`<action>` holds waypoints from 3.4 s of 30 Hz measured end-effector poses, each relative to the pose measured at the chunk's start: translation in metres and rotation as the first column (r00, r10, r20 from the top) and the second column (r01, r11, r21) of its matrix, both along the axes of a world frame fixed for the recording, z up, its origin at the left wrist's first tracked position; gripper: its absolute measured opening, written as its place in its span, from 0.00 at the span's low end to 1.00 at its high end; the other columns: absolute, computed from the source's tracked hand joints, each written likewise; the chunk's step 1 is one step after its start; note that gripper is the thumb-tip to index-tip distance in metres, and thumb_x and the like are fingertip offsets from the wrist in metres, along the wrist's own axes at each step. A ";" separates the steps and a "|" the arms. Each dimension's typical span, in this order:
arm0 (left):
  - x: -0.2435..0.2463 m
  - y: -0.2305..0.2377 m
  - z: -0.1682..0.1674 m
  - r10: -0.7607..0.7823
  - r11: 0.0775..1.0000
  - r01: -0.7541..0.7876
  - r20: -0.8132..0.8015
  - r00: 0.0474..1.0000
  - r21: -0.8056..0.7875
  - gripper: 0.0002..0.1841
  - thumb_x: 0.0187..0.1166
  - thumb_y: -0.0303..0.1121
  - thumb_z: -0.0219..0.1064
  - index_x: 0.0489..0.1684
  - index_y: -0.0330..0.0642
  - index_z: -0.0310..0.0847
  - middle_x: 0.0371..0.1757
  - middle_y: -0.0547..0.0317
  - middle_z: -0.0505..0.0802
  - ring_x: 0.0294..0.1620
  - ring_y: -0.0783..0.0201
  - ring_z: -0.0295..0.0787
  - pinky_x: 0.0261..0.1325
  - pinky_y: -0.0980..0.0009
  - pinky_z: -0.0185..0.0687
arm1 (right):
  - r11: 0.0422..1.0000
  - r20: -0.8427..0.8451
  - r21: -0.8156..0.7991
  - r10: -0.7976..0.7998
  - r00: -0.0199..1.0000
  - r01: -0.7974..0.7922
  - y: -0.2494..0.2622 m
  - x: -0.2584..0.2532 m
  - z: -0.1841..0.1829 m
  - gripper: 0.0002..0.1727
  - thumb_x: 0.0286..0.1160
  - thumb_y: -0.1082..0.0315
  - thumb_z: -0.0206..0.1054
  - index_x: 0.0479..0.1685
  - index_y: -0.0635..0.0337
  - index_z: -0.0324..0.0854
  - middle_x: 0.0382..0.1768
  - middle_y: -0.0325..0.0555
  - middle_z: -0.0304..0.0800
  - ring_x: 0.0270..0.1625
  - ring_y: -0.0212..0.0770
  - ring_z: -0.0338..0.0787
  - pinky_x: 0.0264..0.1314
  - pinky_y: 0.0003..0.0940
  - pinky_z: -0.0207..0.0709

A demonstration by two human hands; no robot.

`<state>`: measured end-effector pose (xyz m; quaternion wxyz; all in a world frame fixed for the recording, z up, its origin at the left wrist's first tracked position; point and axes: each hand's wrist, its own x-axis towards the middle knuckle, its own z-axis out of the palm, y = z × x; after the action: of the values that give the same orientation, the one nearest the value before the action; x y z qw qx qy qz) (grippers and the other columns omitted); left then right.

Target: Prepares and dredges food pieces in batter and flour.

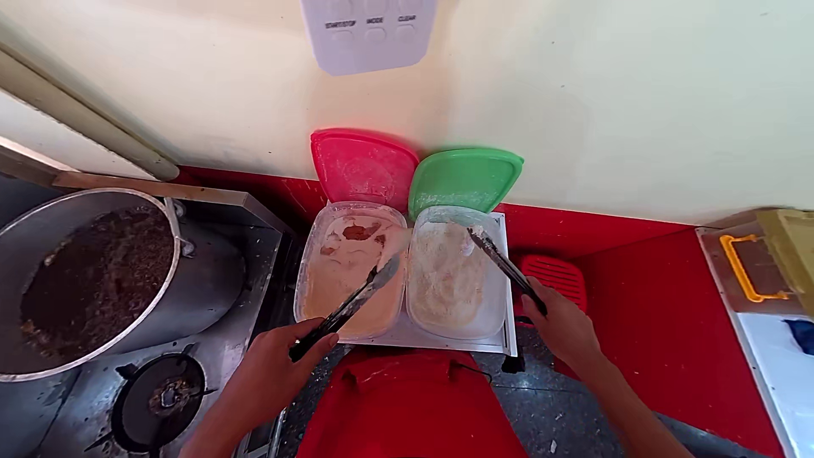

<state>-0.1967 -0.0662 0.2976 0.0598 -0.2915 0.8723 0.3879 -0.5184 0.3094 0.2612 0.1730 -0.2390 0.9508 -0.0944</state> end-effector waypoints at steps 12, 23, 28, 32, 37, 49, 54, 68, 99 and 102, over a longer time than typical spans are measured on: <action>-0.192 0.032 -0.021 -0.246 0.963 0.269 0.447 0.860 0.013 0.24 0.85 0.56 0.58 0.40 0.42 0.84 0.36 0.48 0.90 0.43 0.47 0.91 0.46 0.43 0.85 | 0.999 -0.030 -0.033 -0.022 0.999 0.021 0.005 -0.003 0.021 0.29 0.89 0.43 0.49 0.85 0.37 0.73 0.51 0.50 0.93 0.46 0.53 0.93 0.46 0.63 0.84; 0.053 0.009 -0.014 0.271 0.937 -0.270 0.028 0.962 0.223 0.28 0.85 0.60 0.59 0.64 0.44 0.83 0.43 0.49 0.93 0.45 0.51 0.92 0.53 0.44 0.88 | 0.733 -0.144 -0.146 0.648 0.748 -0.664 -0.179 0.019 0.136 0.31 0.90 0.50 0.52 0.82 0.62 0.71 0.56 0.67 0.88 0.54 0.65 0.90 0.50 0.65 0.83; 0.127 0.027 -0.026 0.465 0.829 -0.484 0.135 0.875 0.281 0.32 0.88 0.58 0.55 0.77 0.40 0.74 0.59 0.40 0.91 0.59 0.42 0.91 0.63 0.36 0.83 | 0.504 -0.074 -0.510 0.782 0.619 -0.697 -0.351 0.102 0.130 0.27 0.87 0.49 0.56 0.78 0.52 0.80 0.45 0.46 0.93 0.40 0.39 0.90 0.43 0.44 0.86; 0.160 0.034 -0.021 0.522 0.783 -0.564 0.216 0.825 0.262 0.33 0.89 0.59 0.53 0.81 0.43 0.71 0.64 0.41 0.90 0.61 0.39 0.91 0.60 0.32 0.82 | 0.552 0.107 -0.324 0.828 0.550 -0.768 -0.484 0.180 0.111 0.26 0.90 0.47 0.57 0.81 0.45 0.78 0.50 0.52 0.93 0.49 0.52 0.92 0.56 0.61 0.83; 0.187 0.031 -0.028 0.583 0.769 -0.610 0.185 0.791 0.189 0.32 0.90 0.60 0.49 0.80 0.47 0.72 0.65 0.47 0.90 0.58 0.42 0.92 0.55 0.34 0.85 | 0.411 -0.163 0.177 0.908 0.385 -0.895 -0.574 0.271 0.078 0.27 0.88 0.50 0.56 0.80 0.51 0.75 0.56 0.61 0.90 0.51 0.65 0.93 0.48 0.67 0.84; 0.152 0.000 -0.013 0.429 0.900 -0.434 0.287 0.856 -0.052 0.35 0.86 0.66 0.47 0.79 0.48 0.75 0.65 0.51 0.90 0.54 0.49 0.93 0.52 0.46 0.89 | 0.321 -0.030 0.029 0.947 0.320 -0.947 -0.574 0.278 0.095 0.28 0.82 0.46 0.62 0.73 0.54 0.79 0.52 0.54 0.90 0.53 0.56 0.92 0.48 0.61 0.84; 0.070 -0.028 0.022 0.127 0.991 -0.132 0.558 0.820 -0.030 0.42 0.82 0.64 0.58 0.81 0.34 0.67 0.75 0.37 0.81 0.62 0.39 0.89 0.60 0.41 0.85 | 0.568 0.052 -0.258 0.816 0.575 -0.782 -0.461 0.166 0.124 0.22 0.84 0.48 0.63 0.70 0.45 0.81 0.40 0.45 0.89 0.42 0.47 0.91 0.43 0.57 0.85; -0.021 -0.056 -0.046 -0.040 0.968 0.194 0.664 0.746 -0.159 0.25 0.87 0.53 0.56 0.65 0.41 0.80 0.59 0.39 0.91 0.60 0.36 0.89 0.58 0.33 0.82 | 0.971 0.351 -0.217 -0.019 0.936 0.101 -0.004 0.062 -0.011 0.31 0.80 0.39 0.58 0.73 0.48 0.83 0.40 0.47 0.91 0.39 0.45 0.89 0.43 0.54 0.82; 0.048 0.002 -0.053 0.366 0.930 -0.360 0.274 0.889 -0.074 0.28 0.85 0.59 0.59 0.56 0.42 0.85 0.41 0.49 0.91 0.44 0.50 0.88 0.51 0.44 0.82 | 0.982 0.381 -0.115 -0.097 0.920 0.151 0.019 0.004 -0.036 0.29 0.87 0.37 0.53 0.55 0.53 0.86 0.32 0.51 0.86 0.37 0.52 0.86 0.41 0.60 0.77; 0.045 0.005 -0.048 0.355 0.935 -0.339 0.225 0.908 -0.107 0.28 0.85 0.60 0.58 0.58 0.43 0.86 0.41 0.50 0.92 0.44 0.51 0.89 0.51 0.44 0.82 | 0.994 0.352 0.040 -0.109 0.930 0.102 -0.046 -0.024 -0.041 0.32 0.89 0.39 0.54 0.50 0.63 0.86 0.43 0.64 0.90 0.52 0.64 0.89 0.56 0.70 0.78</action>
<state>-0.1513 -0.0611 0.2498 0.0855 -0.4884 0.8053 0.3252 -0.5429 0.2635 0.2205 0.3383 -0.1650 0.9166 -0.1351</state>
